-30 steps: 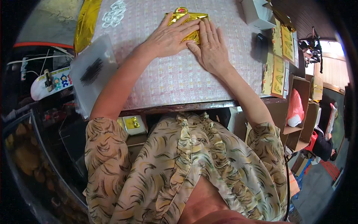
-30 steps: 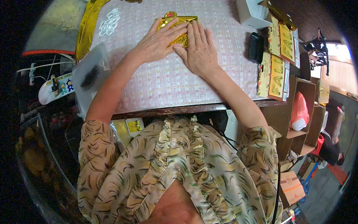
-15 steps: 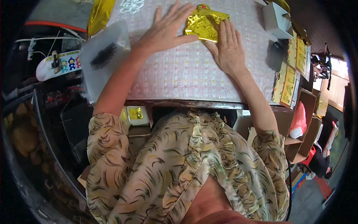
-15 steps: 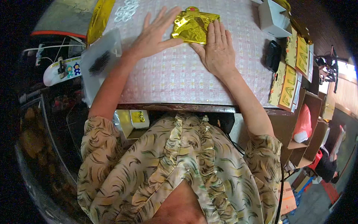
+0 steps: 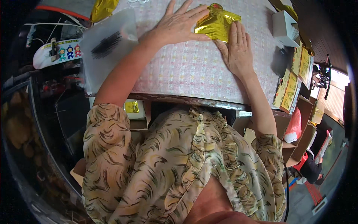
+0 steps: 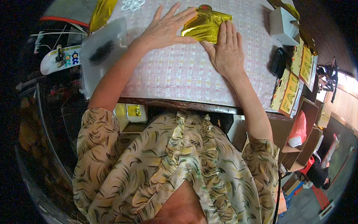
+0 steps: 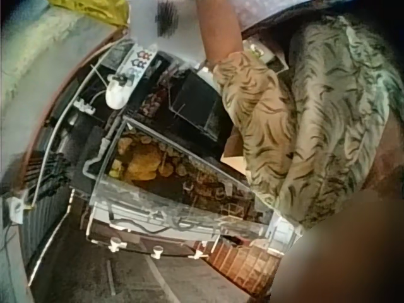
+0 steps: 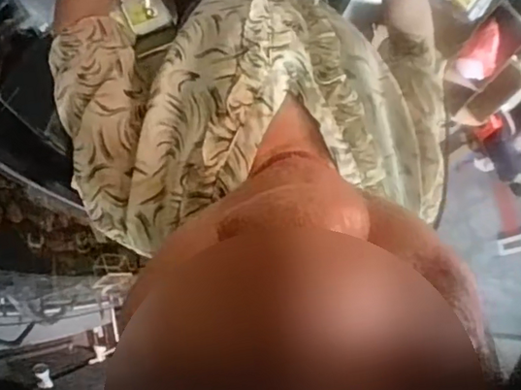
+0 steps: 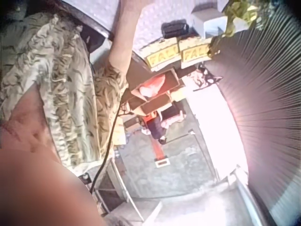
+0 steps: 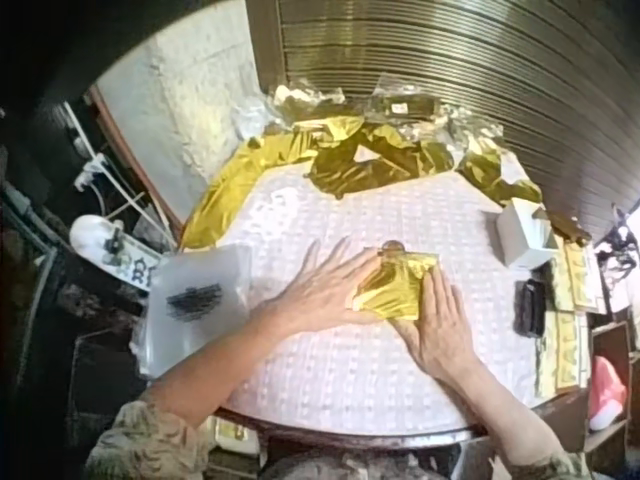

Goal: Folding gold-colored foil sheets into small rectangular packets.

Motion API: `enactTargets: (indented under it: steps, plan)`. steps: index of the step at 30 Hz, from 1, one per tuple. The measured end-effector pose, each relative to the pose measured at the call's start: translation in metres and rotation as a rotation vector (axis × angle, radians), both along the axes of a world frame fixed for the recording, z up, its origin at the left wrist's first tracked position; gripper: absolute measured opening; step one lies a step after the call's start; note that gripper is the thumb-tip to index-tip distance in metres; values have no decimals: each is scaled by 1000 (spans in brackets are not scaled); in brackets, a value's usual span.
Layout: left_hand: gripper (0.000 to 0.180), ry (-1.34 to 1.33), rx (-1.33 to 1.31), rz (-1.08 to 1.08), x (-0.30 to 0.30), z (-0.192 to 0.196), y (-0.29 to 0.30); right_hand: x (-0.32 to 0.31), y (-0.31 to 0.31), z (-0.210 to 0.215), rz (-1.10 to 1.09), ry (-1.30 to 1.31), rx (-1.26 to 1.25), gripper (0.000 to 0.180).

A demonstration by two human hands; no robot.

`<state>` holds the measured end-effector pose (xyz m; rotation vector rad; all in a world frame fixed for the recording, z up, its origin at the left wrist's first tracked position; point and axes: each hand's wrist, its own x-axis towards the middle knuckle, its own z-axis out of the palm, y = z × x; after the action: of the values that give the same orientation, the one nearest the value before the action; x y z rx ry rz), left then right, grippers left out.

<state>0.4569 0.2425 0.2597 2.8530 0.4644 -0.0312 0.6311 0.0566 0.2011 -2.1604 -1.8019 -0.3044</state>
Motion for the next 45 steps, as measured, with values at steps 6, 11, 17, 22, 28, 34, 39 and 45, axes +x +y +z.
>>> enactTargets:
  steps: [6,11,17,22,28,34,39,45]
  plan:
    - [96,-19,28,-63,2,16,-2,3,-2,-4,-20,-38,3,82]
    - [73,-398,329,-197,25,-34,-5,-1,1,-1,-14,-50,-17,84]
    - [65,-223,318,-149,35,-55,-9,-1,-2,-4,-48,-44,-1,83]
    - [66,-277,255,-157,35,-62,-5,-6,-3,1,-105,-59,-23,83]
    - [63,-212,201,-164,37,-55,-5,-2,-6,-2,-133,-35,-34,84]
    - [65,-265,246,-171,34,-60,-3,1,0,13,-163,-45,20,81]
    - [65,-200,256,-150,36,-56,-6,13,24,-5,-122,-91,-57,71]
    - [67,-181,240,-157,36,-55,-4,33,18,-14,-181,-28,-20,66]
